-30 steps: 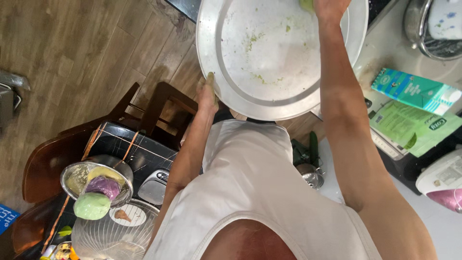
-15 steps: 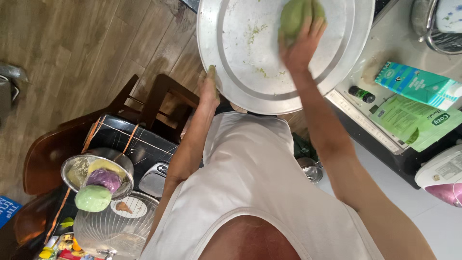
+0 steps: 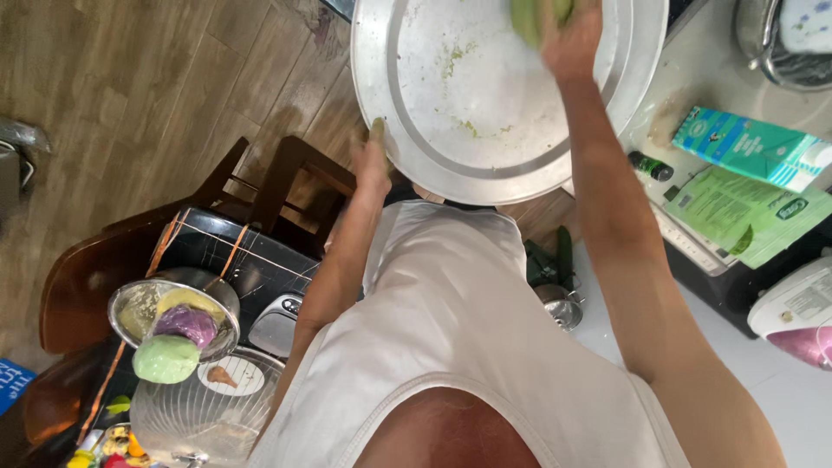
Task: The person kneads a green dough on a large metal tray, repeatedly pressing and folding it by hand. The person then picks up a milk carton and a green packet, walks to the refrigerator, places the milk carton inside, and returns to the tray to continue kneading the dough.
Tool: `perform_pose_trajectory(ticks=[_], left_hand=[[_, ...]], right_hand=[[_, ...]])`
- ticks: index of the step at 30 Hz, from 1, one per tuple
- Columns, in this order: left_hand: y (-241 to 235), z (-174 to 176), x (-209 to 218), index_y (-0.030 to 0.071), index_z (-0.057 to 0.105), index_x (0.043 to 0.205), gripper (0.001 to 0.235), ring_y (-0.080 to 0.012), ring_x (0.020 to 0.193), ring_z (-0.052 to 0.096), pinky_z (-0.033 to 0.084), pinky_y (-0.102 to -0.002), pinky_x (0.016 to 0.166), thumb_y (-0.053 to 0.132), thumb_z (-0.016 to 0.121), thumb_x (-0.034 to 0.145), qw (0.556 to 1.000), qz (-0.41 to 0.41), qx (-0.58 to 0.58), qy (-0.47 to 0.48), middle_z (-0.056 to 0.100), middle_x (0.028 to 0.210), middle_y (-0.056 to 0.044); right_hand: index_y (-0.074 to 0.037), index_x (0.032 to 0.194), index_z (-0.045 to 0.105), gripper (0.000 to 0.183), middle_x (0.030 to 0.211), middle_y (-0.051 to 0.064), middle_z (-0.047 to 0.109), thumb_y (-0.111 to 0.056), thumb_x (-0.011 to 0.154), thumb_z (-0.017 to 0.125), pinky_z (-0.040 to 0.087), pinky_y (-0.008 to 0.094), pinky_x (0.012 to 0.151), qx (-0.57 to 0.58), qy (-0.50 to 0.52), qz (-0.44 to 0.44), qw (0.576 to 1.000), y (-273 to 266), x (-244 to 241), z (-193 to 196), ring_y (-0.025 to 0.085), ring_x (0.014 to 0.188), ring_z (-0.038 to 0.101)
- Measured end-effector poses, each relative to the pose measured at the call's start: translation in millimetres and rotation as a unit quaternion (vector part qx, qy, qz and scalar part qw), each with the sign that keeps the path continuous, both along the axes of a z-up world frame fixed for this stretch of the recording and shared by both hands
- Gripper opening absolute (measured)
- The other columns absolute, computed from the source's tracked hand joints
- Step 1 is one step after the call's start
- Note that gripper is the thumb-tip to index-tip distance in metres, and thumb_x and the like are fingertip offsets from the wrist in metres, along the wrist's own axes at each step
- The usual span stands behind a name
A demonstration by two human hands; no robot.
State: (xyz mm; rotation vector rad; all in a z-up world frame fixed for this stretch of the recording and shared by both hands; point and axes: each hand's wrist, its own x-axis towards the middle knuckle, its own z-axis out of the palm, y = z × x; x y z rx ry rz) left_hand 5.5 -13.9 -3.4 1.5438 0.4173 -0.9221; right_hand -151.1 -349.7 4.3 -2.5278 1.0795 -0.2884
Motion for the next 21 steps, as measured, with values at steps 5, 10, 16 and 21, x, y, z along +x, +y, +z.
perform_pose_trajectory(ticks=[5, 10, 16, 21], left_hand=[[-7, 35, -7, -0.003, 0.040, 0.151, 0.054, -0.0355, 0.140, 0.049, 0.039, -0.047, 0.118, 0.020, 0.060, 0.106, 0.925, -0.091, 0.040, -0.366, 0.049, 0.149, -0.027], [-59, 65, -3, 0.011, 0.050, 0.151, 0.052, -0.0290, 0.141, 0.055, 0.048, -0.044, 0.117, 0.038, 0.049, 0.106, 0.941, -0.231, -0.030, -0.245, 0.054, 0.155, -0.015], [-129, 63, -37, 0.011, 0.035, 0.162, 0.067, -0.0293, 0.159, 0.032, 0.026, -0.047, 0.131, 0.054, 0.026, 0.111, 0.932, -0.244, -0.174, -0.203, 0.032, 0.170, -0.014], [-156, 69, -54, 0.008, 0.039, 0.162, 0.066, -0.0284, 0.154, 0.040, 0.034, -0.041, 0.130, 0.053, 0.036, 0.114, 0.935, -0.157, -0.261, -0.181, 0.041, 0.166, -0.015]], right_hand=[[0.002, 0.143, 0.050, 0.092, 0.137, 0.030, 0.055, -0.044, 0.081, 0.100, 0.053, 0.049, 0.103, -0.065, -0.070, 0.003, 0.995, 39, -3, 2, 0.043, 0.124, 0.055], [-0.005, 0.135, 0.062, 0.058, 0.128, 0.018, 0.073, -0.043, 0.096, 0.081, 0.064, 0.049, 0.094, 0.486, -0.275, -0.169, 0.812, 10, 3, 14, 0.033, 0.114, 0.074], [-0.005, 0.146, 0.058, 0.071, 0.126, 0.015, 0.069, -0.062, 0.107, 0.040, 0.054, 0.042, 0.075, 0.764, -0.311, -0.186, 0.534, 49, -9, 73, 0.029, 0.106, 0.069], [-0.011, 0.147, 0.049, 0.079, 0.134, 0.011, 0.066, -0.067, 0.096, 0.028, 0.054, 0.054, 0.092, 0.729, -0.215, -0.183, 0.623, 84, 7, 103, 0.028, 0.120, 0.066]])
